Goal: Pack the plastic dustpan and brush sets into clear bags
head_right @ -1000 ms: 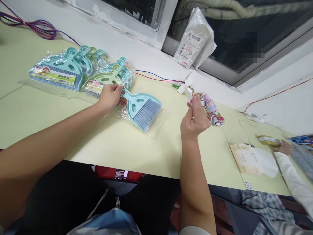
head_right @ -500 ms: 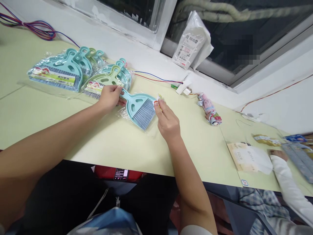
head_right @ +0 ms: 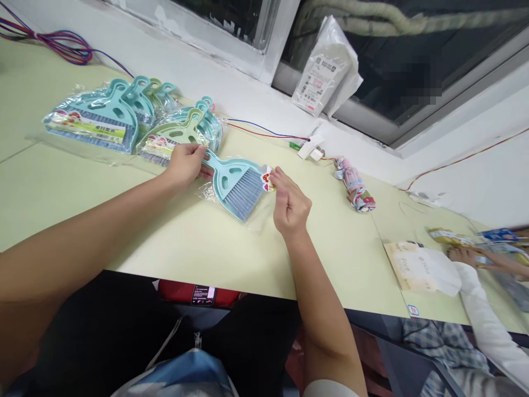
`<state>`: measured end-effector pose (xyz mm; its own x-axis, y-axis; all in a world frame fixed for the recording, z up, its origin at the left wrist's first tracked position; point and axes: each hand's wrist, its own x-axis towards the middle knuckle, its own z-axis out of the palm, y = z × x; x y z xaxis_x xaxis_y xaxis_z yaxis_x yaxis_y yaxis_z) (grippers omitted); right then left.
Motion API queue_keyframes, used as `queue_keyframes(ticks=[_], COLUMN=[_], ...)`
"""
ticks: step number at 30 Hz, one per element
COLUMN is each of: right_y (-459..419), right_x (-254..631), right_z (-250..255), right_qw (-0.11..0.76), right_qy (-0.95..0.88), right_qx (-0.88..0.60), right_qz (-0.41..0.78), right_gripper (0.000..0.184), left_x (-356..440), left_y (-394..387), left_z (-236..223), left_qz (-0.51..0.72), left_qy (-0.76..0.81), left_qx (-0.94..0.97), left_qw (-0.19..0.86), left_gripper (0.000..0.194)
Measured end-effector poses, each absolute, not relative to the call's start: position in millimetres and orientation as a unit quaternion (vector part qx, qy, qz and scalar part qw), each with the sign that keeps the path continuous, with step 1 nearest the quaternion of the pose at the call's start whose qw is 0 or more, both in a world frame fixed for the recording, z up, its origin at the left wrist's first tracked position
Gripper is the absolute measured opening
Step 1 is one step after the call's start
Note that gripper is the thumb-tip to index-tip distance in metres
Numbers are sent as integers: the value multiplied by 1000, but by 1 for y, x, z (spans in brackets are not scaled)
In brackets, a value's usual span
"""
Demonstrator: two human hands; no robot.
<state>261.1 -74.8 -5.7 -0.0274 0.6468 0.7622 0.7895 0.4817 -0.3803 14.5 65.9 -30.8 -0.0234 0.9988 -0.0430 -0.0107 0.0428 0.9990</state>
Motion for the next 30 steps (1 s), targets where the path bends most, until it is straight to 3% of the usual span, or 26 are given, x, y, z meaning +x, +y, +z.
queue_keyframes(ticks=[8, 14, 22, 30], right_y=[-63, -61, -63, -62], right_x=[257, 258, 259, 257], right_z=[-12, -16, -15, -8], right_qw=[592, 575, 591, 632], right_qy=[-639, -642, -630, -590], right_qx=[-491, -505, -502, -478], right_qz=[23, 44, 33, 157], right_gripper=[36, 43, 35, 35], left_x=[14, 14, 13, 13], left_y=[68, 66, 66, 68], left_z=[-33, -31, -30, -32], left_qz=[508, 508, 504, 508], left_qy=[508, 511, 514, 506], left_qx=[484, 484, 485, 490], left_qw=[500, 497, 497, 495], left_gripper=[22, 21, 23, 23])
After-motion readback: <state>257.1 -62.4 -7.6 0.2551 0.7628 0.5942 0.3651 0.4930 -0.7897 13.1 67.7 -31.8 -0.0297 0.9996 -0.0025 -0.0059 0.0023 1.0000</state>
